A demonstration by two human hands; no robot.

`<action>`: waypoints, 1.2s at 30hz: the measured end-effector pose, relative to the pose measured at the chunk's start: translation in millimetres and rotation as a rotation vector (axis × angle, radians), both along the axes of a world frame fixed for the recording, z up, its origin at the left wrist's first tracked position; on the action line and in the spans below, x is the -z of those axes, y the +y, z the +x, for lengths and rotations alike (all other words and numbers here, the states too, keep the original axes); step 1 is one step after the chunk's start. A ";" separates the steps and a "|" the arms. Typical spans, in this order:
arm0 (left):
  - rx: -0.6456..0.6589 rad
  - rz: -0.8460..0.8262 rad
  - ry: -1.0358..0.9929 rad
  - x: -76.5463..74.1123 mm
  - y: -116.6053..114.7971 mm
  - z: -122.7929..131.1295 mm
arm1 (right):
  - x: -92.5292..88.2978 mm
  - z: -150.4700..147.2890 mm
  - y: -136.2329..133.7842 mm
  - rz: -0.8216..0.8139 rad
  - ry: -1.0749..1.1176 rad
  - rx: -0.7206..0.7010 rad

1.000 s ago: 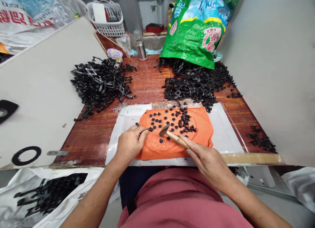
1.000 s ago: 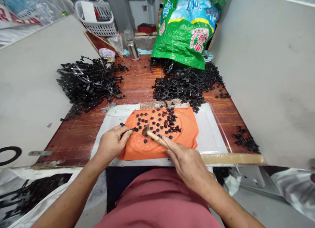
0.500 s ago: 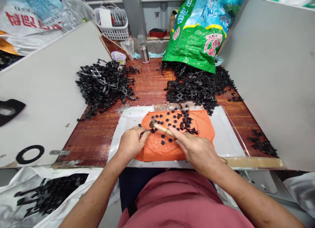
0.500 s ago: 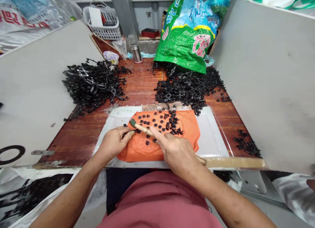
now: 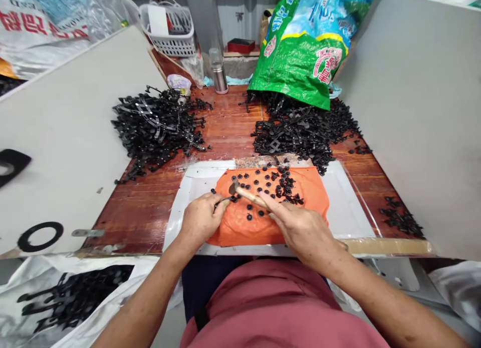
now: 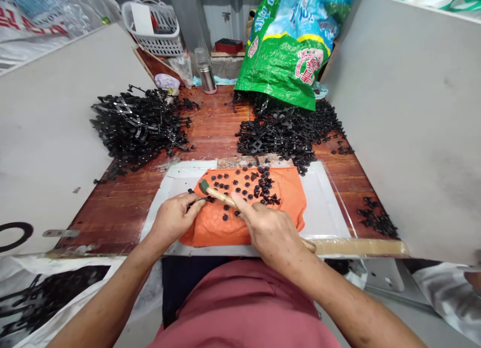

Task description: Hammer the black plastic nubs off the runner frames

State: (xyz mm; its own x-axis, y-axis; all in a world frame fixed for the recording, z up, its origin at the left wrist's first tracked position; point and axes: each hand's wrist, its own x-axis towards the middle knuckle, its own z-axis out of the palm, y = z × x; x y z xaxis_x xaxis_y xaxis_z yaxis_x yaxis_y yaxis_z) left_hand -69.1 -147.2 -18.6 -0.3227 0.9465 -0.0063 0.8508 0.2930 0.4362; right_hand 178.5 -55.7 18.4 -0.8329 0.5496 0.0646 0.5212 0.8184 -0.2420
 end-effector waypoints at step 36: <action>-0.214 0.344 -1.972 -21.2 -15.5 -5.2 | 2.5 47.9 -0.9 -0.473 0.269 0.026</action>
